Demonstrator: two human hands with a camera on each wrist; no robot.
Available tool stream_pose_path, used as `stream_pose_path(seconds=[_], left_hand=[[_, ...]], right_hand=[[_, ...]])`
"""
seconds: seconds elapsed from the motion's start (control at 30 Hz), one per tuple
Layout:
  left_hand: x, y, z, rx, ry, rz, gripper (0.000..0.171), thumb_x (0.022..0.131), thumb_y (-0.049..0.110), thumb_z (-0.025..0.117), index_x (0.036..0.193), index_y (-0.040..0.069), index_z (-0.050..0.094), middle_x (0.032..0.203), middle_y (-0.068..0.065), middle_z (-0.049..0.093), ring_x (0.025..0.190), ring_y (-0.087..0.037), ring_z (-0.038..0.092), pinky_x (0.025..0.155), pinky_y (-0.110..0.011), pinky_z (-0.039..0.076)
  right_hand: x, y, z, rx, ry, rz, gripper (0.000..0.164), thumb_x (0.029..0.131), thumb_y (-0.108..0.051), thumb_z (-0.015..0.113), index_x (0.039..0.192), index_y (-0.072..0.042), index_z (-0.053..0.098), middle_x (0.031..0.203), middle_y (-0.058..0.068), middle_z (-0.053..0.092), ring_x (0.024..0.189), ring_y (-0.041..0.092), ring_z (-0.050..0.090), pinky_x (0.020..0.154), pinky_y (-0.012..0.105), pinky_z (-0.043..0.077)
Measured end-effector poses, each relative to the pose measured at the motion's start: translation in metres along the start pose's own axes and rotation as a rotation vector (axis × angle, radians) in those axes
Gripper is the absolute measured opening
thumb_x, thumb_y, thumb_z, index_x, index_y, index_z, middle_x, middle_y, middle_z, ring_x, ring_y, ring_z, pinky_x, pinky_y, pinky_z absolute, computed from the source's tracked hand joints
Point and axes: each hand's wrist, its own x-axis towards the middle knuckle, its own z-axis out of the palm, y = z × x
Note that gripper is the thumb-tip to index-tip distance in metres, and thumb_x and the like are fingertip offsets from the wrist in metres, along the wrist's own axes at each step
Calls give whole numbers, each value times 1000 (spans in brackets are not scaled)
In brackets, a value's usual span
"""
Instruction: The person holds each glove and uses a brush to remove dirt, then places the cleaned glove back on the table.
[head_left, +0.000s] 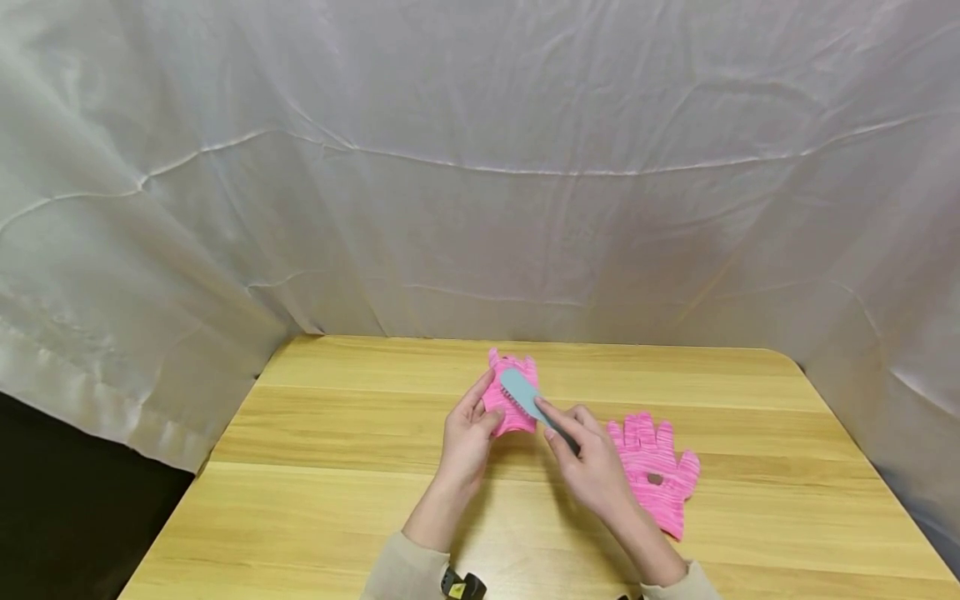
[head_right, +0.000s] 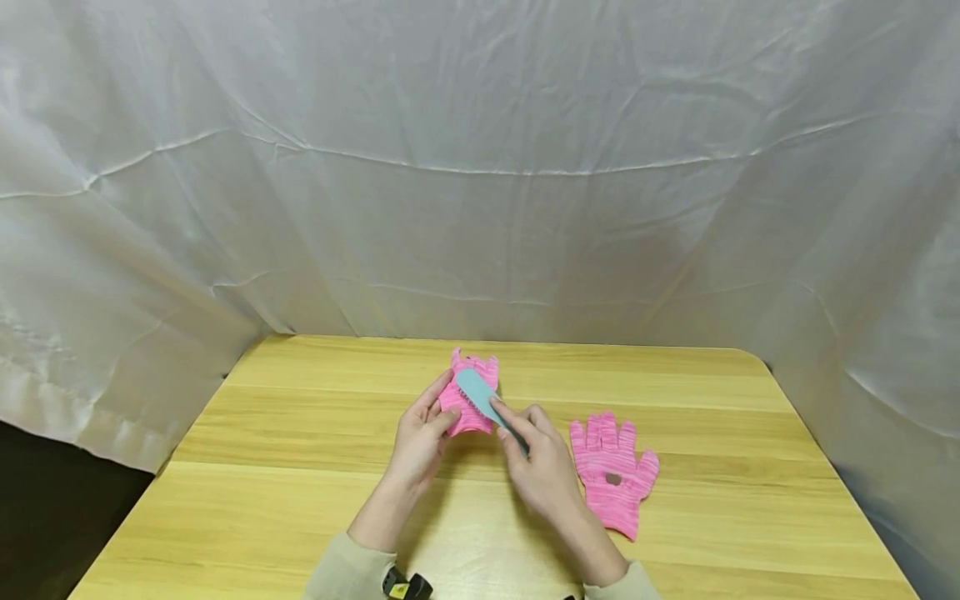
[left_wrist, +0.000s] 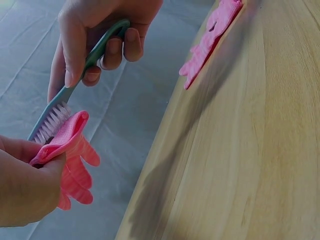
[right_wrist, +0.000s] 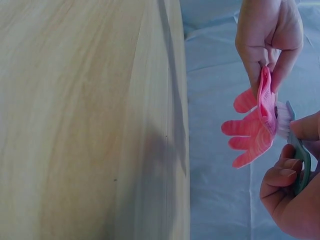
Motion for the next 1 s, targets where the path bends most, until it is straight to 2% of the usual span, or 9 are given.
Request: stream_pose_path(seconds=[0.33,0.47,0.57,0.77,1.0], left_hand=[[0,2,1,-14,10,-6,66,97,-12,49,158,12,44,158,-19,47,100,-13,60,76,-15,54],[0,2,1,-17,8,-3,66,97,-13,48,158,11,44,158,-20,47,116,-17,62,87,-19,58],[0,2,1,-16,5,-1,66,96,-13,48,158,11,43,158,-21,46,123,-19,62,93,-21,58],[0,2,-1,-10,-3,9,64,97,-13,48,158,8,43,158,-23,45,111,-14,62,87,-18,58],[1,0,-1,-12,-7,4,64,97,-13,48,158,7,43,158,-23,45,94,-10,60,79,-15,55]], right_hand=[[0,2,0,-4,29,-32,47,95,-2,71,137,-21,70,89,-7,55,70,8,44,59,24,41],[0,2,0,-3,44,-37,46,95,-2,71,137,-20,70,89,-6,55,69,7,43,57,23,41],[0,3,-1,-9,53,-33,47,95,-1,71,137,-20,70,89,-5,56,68,7,43,56,23,41],[0,3,-2,-9,70,0,46,94,-2,72,137,-19,70,91,-4,58,67,8,43,56,24,40],[1,1,-4,-22,105,-15,45,94,-3,72,137,-19,70,93,-6,60,70,8,43,66,29,38]])
